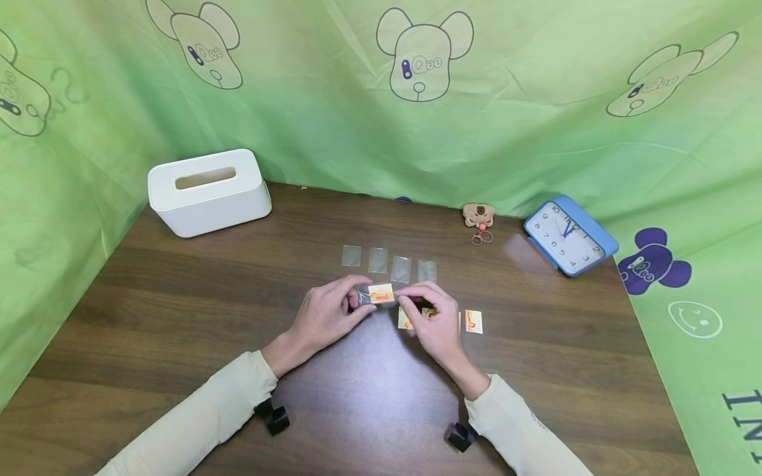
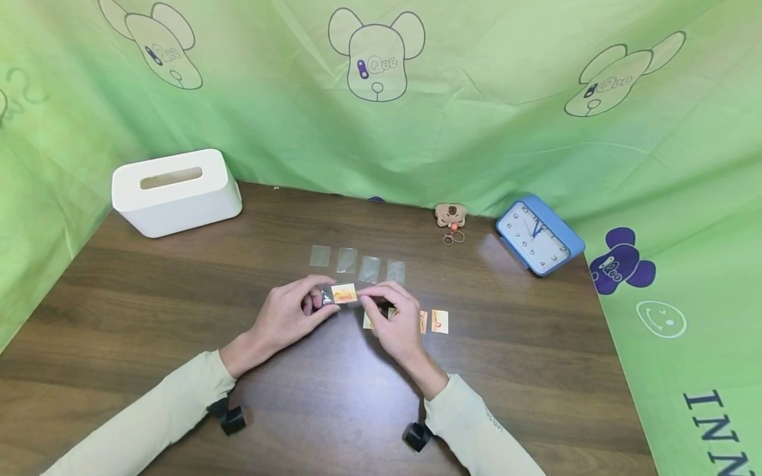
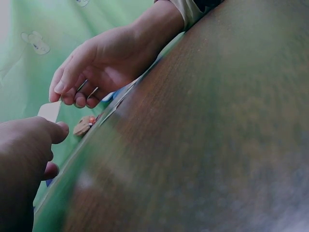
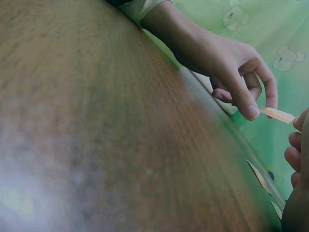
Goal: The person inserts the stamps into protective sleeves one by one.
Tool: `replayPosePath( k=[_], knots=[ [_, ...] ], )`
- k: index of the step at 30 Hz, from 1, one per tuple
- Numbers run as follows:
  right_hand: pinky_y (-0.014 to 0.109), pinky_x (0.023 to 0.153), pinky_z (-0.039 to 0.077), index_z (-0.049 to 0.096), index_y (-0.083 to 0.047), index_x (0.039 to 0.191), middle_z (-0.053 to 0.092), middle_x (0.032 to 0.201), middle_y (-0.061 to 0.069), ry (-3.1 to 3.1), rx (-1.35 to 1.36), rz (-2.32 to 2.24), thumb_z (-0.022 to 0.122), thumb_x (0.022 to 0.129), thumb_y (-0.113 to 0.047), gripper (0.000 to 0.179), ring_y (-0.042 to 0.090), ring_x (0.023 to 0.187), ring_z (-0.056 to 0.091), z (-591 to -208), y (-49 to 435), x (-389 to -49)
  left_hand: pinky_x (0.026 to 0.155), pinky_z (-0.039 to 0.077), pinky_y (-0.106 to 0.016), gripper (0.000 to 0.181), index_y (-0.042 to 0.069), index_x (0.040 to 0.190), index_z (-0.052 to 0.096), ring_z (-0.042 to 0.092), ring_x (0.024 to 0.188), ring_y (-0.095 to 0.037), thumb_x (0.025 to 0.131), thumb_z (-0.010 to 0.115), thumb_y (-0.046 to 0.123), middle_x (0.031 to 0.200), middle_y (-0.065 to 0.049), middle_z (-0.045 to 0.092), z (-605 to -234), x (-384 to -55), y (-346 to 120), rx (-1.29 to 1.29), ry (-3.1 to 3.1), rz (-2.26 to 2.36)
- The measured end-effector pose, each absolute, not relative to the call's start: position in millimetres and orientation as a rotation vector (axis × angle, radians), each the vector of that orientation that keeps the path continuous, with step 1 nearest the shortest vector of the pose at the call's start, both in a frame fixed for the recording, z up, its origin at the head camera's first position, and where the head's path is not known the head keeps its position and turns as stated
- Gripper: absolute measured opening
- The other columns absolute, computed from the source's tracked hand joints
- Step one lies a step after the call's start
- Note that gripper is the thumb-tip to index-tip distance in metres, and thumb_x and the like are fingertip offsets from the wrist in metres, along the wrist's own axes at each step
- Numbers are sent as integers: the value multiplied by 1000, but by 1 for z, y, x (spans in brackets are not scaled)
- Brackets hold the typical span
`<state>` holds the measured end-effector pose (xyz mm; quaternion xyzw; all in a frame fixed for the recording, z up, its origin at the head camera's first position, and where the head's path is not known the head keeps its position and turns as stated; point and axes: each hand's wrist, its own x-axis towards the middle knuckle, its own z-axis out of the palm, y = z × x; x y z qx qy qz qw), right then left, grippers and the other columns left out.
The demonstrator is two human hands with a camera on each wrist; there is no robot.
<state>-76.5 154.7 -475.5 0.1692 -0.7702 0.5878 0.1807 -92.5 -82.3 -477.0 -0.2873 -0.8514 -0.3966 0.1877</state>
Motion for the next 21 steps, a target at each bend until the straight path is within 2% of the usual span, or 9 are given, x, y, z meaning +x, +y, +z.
replayPosePath(
  k=[4, 14, 21],
  knots=[
    [22, 83, 55, 84, -3, 101, 78, 97, 16, -2185, 497, 1661, 82, 91, 13, 18, 7, 92, 68, -475, 154, -77, 57, 51, -24, 46, 10, 124, 74, 57, 62, -4, 86, 98, 17, 79, 4, 66, -477, -93, -82, -819, -2400, -1112],
    [20, 89, 54, 85, -5, 104, 79, 102, 8, -2238, 524, 1640, 81, 94, 7, 17, 10, 95, 69, -476, 157, -76, 56, 51, -24, 45, 10, 123, 74, 58, 62, -3, 86, 98, 18, 79, 4, 67, -476, -93, -81, -832, -2389, -1110],
    [21, 86, 53, 85, -4, 107, 78, 102, 9, -2240, 560, 1646, 80, 95, 7, 17, 9, 95, 67, -477, 157, -76, 56, 50, -24, 45, 11, 124, 74, 56, 62, -2, 87, 97, 18, 79, 5, 66, -476, -93, -81, -841, -2384, -1095]
  ],
)
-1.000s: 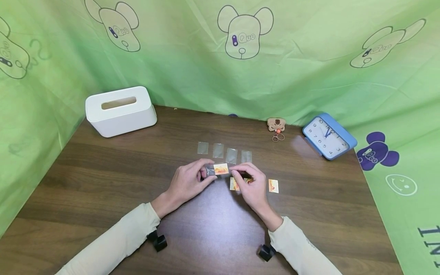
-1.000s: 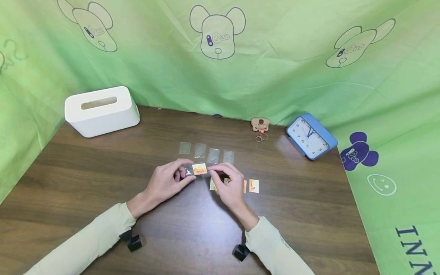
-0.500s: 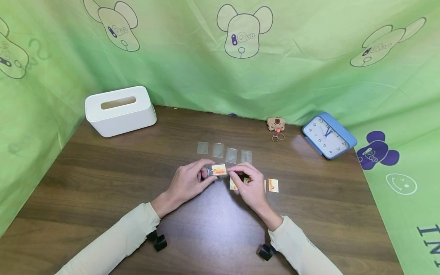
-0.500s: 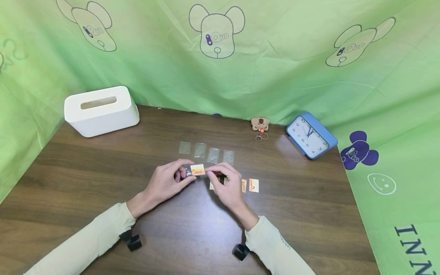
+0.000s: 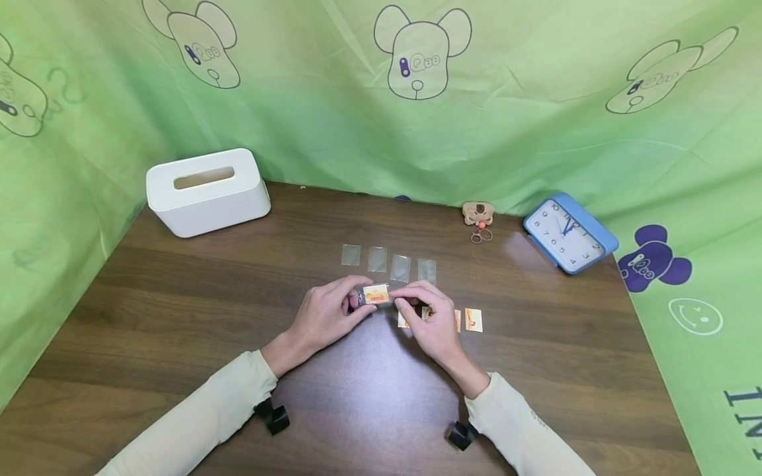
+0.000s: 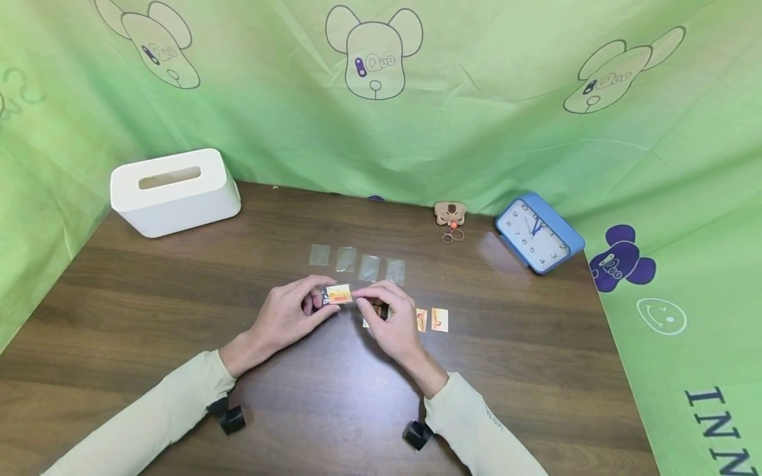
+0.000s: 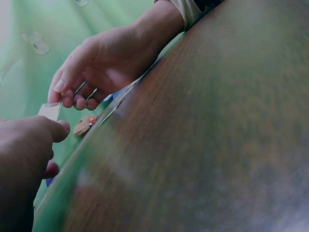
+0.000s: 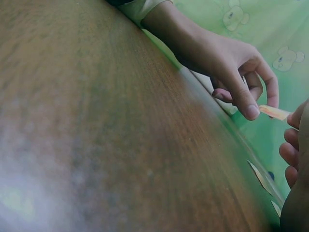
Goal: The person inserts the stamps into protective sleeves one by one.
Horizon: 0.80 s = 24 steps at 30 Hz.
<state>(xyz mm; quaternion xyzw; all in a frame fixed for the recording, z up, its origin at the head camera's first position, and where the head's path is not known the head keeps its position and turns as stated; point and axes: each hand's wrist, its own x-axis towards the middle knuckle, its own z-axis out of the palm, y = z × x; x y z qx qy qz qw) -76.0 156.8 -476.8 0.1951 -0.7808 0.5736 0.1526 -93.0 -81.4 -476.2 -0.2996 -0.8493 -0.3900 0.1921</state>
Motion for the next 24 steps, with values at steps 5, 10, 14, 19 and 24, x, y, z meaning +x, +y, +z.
replayPosePath(
  k=[5, 10, 14, 19, 24],
  knots=[
    [23, 78, 52, 85, -4, 108, 78, 102, 10, -2249, 588, 1644, 79, 96, 7, 17, 9, 89, 64, -476, 156, -76, 57, 50, -23, 44, 11, 123, 74, 57, 63, -2, 86, 97, 16, 80, 5, 66, -478, -93, -81, -856, -2362, -1090],
    [24, 73, 51, 86, -4, 109, 77, 102, 9, -2271, 605, 1654, 79, 96, 6, 18, 9, 84, 62, -476, 156, -76, 57, 50, -22, 44, 10, 122, 74, 58, 63, -3, 86, 98, 15, 80, 4, 66, -478, -94, -81, -869, -2345, -1088],
    [23, 73, 51, 86, -3, 109, 77, 101, 10, -2266, 612, 1650, 79, 96, 6, 18, 9, 83, 62, -476, 156, -75, 58, 50, -21, 43, 10, 122, 74, 58, 63, -3, 85, 98, 14, 80, 5, 66, -478, -93, -81, -873, -2338, -1095],
    [20, 74, 52, 84, -2, 108, 77, 98, 12, -2245, 593, 1646, 78, 96, 7, 17, 8, 83, 62, -476, 156, -76, 57, 50, -21, 44, 9, 122, 74, 57, 62, -3, 85, 98, 15, 79, 5, 65, -477, -93, -81, -862, -2355, -1101],
    [18, 75, 54, 77, 1, 114, 77, 93, 16, -2206, 548, 1702, 81, 91, 11, 25, 8, 83, 66, -475, 154, -76, 57, 49, -21, 45, 9, 123, 74, 56, 63, -2, 86, 98, 16, 80, 5, 65, -477, -92, -81, -836, -2382, -1120]
  ],
)
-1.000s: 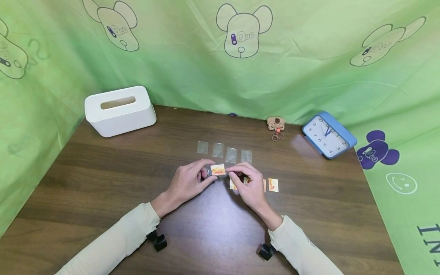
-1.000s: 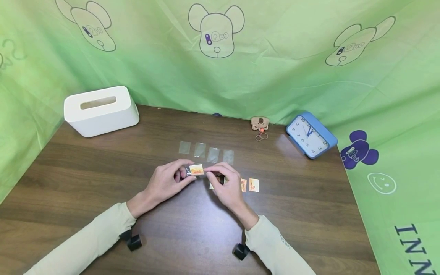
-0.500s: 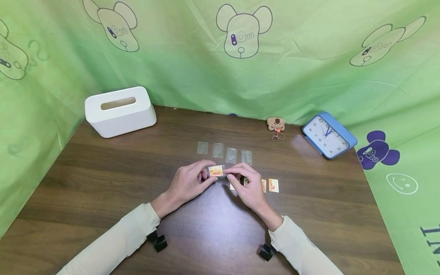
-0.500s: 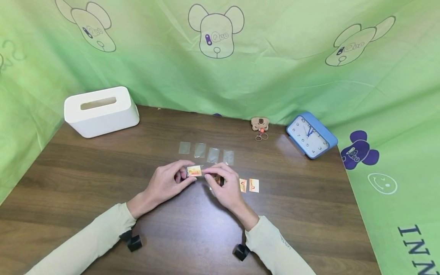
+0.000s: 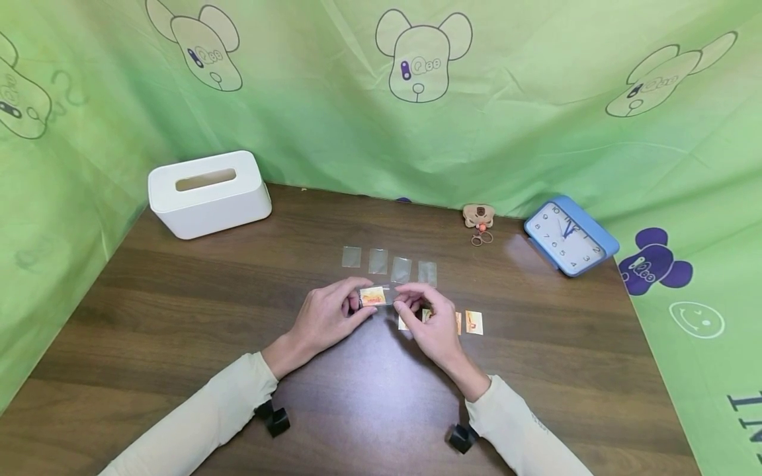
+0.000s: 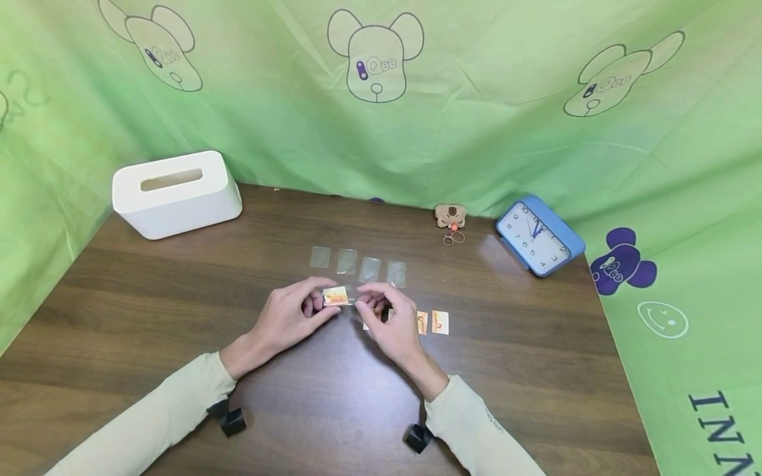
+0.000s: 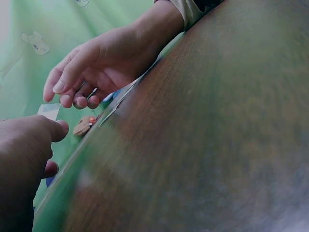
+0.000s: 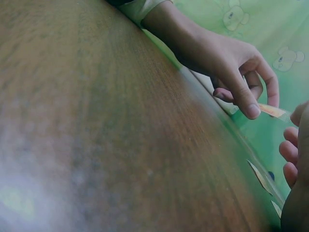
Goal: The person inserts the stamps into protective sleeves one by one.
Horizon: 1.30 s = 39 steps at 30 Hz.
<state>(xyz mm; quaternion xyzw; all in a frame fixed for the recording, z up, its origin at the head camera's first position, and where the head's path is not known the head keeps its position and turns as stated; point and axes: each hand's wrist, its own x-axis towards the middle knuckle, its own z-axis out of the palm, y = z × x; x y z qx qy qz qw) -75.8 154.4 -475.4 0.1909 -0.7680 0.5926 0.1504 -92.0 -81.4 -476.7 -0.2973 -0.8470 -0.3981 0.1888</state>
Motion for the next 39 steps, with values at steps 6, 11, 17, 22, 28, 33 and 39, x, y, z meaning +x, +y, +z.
replayPosePath(
  k=[6, 11, 17, 22, 28, 33, 39],
  knots=[
    [24, 71, 55, 67, 4, 123, 78, 93, 18, -2195, 577, 1714, 85, 84, 14, 44, 9, 81, 69, -477, 155, -75, 57, 50, -21, 44, 9, 122, 74, 57, 62, -3, 86, 98, 14, 78, 5, 65, -477, -90, -79, -843, -2379, -1134],
    [24, 70, 56, 68, 4, 122, 79, 92, 18, -2203, 577, 1690, 85, 84, 14, 43, 10, 79, 69, -478, 155, -75, 57, 49, -20, 43, 10, 121, 73, 56, 62, -2, 86, 98, 16, 77, 6, 65, -476, -87, -75, -890, -2393, -1136],
    [18, 72, 54, 68, 5, 122, 78, 91, 18, -2188, 511, 1721, 81, 88, 14, 37, 8, 79, 66, -477, 154, -76, 57, 47, -18, 39, 11, 117, 74, 53, 61, 2, 87, 98, 19, 75, 8, 63, -478, -87, -74, -938, -2405, -1145],
    [17, 72, 53, 67, 5, 124, 76, 91, 19, -2171, 518, 1727, 80, 88, 16, 40, 7, 78, 64, -477, 155, -76, 56, 44, -17, 24, 12, 111, 76, 50, 61, 2, 93, 92, 18, 74, 8, 61, -478, -87, -74, -904, -2398, -1166],
    [18, 71, 55, 65, 4, 128, 79, 92, 18, -2209, 569, 1731, 81, 86, 18, 47, 8, 76, 67, -476, 155, -75, 56, 45, -20, 16, 12, 106, 79, 52, 63, -2, 95, 89, 16, 82, 5, 63, -478, -87, -73, -820, -2363, -1182],
    [20, 70, 55, 65, 5, 129, 80, 89, 16, -2230, 612, 1693, 85, 87, 12, 47, 8, 76, 68, -477, 155, -75, 58, 48, -20, 12, 14, 103, 80, 55, 66, -3, 95, 90, 14, 93, 4, 70, -477, -87, -73, -829, -2346, -1224],
    [24, 67, 54, 67, 4, 130, 81, 88, 14, -2234, 609, 1675, 86, 87, 10, 48, 8, 75, 68, -478, 155, -76, 59, 50, -20, 10, 14, 100, 80, 58, 67, -2, 96, 87, 9, 88, 4, 72, -480, -87, -73, -867, -2334, -1294]
  ],
)
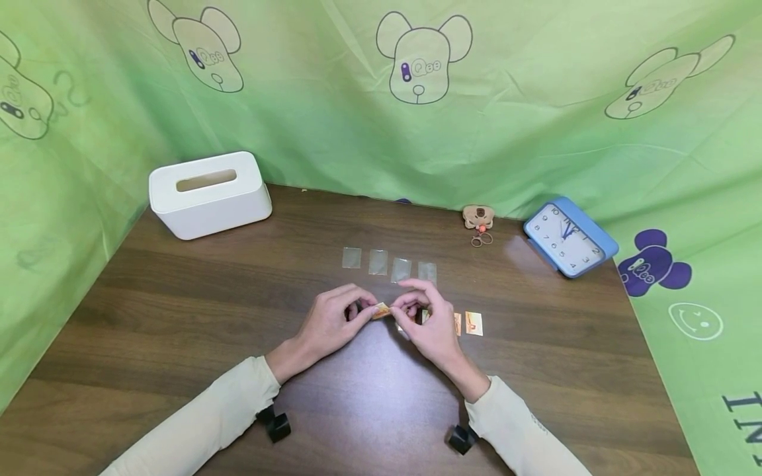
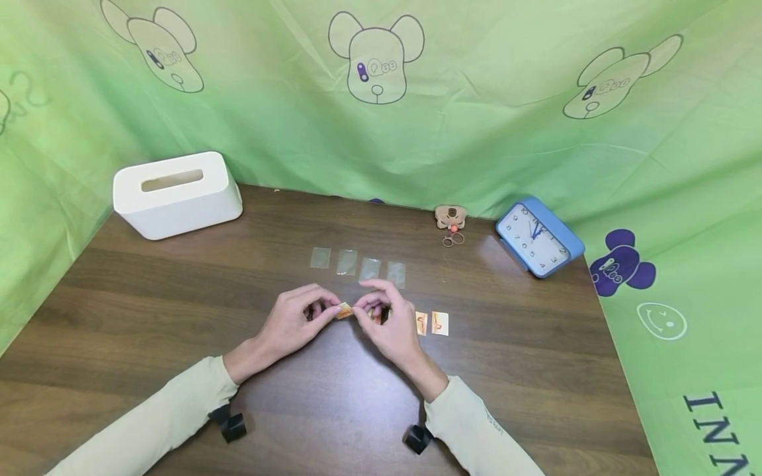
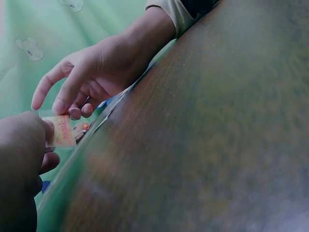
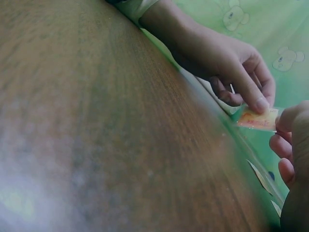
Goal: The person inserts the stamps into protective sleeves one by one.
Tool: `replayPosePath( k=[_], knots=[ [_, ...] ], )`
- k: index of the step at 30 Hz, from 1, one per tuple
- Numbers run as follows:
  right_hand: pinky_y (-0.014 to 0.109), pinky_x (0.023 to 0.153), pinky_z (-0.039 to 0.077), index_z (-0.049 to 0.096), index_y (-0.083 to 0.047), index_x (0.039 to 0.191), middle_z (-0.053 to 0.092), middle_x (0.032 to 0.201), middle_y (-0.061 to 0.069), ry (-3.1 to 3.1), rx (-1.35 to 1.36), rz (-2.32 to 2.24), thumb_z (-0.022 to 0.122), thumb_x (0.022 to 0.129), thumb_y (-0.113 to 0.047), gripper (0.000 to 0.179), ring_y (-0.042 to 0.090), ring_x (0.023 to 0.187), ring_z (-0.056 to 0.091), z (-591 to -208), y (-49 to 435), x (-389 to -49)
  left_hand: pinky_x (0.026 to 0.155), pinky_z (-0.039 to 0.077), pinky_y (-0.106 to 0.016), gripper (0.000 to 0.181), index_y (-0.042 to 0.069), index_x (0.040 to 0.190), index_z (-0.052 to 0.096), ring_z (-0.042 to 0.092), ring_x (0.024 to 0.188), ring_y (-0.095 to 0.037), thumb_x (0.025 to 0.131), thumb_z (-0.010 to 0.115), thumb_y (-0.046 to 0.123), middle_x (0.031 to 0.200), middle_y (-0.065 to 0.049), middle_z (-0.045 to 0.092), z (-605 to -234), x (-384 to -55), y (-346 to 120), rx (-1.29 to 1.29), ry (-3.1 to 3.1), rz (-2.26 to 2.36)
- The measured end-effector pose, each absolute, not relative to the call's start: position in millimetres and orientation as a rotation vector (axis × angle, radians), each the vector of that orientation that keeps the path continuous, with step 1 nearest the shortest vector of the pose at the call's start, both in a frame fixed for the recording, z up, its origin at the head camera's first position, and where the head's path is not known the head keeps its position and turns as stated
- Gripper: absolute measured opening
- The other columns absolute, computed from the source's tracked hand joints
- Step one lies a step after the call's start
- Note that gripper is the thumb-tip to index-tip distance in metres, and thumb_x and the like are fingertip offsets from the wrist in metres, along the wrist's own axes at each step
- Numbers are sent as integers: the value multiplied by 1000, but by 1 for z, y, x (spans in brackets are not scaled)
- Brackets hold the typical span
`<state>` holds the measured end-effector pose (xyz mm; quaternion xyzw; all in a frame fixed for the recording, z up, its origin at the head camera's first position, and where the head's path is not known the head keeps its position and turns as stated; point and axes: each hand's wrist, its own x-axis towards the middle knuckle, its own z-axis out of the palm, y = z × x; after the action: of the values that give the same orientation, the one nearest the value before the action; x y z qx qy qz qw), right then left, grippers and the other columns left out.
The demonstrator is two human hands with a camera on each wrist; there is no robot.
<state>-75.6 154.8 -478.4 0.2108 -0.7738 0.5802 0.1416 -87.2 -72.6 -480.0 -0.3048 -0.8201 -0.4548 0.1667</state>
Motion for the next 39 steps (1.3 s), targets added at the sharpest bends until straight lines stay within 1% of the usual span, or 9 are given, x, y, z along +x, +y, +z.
replayPosePath(
  k=[7, 15, 23, 28, 31, 35, 37, 39],
  knots=[
    [24, 66, 53, 69, 0, 131, 81, 90, 14, -2231, 593, 1671, 86, 87, 10, 48, 9, 74, 66, -478, 154, -76, 59, 49, -20, 11, 15, 99, 78, 56, 66, 1, 96, 88, 12, 85, 6, 71, -483, -88, -73, -853, -2345, -1333],
    [26, 68, 53, 70, 0, 129, 81, 91, 11, -2221, 580, 1672, 86, 88, 12, 46, 11, 74, 65, -476, 152, -77, 60, 48, -19, 11, 15, 97, 79, 57, 66, -1, 96, 87, 8, 85, 6, 73, -475, -86, -74, -793, -2411, -1392],
    [23, 74, 53, 70, 2, 127, 78, 91, 19, -2185, 498, 1727, 81, 87, 16, 44, 9, 80, 66, -472, 150, -78, 60, 49, -21, 11, 12, 98, 78, 58, 67, -2, 96, 88, 7, 85, 3, 75, -471, -85, -75, -742, -2417, -1449],
    [22, 79, 53, 69, 8, 125, 77, 92, 21, -2155, 371, 1795, 81, 89, 15, 38, 6, 85, 68, -467, 150, -77, 60, 50, -23, 12, 10, 98, 78, 59, 68, -4, 94, 88, 6, 83, 2, 74, -462, -84, -76, -689, -2406, -1480],
    [23, 81, 52, 71, 8, 124, 75, 92, 24, -2143, 332, 1809, 81, 89, 14, 36, 6, 87, 68, -466, 151, -76, 61, 51, -24, 11, 10, 98, 78, 59, 67, -4, 95, 88, 6, 82, 2, 74, -456, -84, -78, -646, -2407, -1489],
    [25, 83, 53, 72, 7, 122, 74, 91, 24, -2142, 339, 1785, 80, 91, 14, 33, 6, 89, 69, -463, 154, -74, 62, 50, -23, 10, 11, 97, 79, 60, 67, -4, 95, 88, 7, 81, 3, 74, -451, -87, -83, -579, -2426, -1500],
    [24, 84, 54, 73, 7, 121, 75, 91, 20, -2147, 336, 1768, 79, 92, 14, 30, 6, 89, 69, -462, 156, -72, 63, 49, -22, 10, 11, 97, 79, 60, 67, -4, 96, 87, 7, 82, 3, 74, -450, -88, -86, -547, -2436, -1510],
    [23, 85, 54, 74, 6, 120, 75, 91, 19, -2154, 338, 1756, 79, 92, 14, 30, 6, 90, 69, -462, 159, -71, 63, 48, -22, 9, 11, 97, 79, 60, 67, -5, 96, 87, 8, 82, 3, 75, -448, -90, -89, -517, -2446, -1517]
  ],
)
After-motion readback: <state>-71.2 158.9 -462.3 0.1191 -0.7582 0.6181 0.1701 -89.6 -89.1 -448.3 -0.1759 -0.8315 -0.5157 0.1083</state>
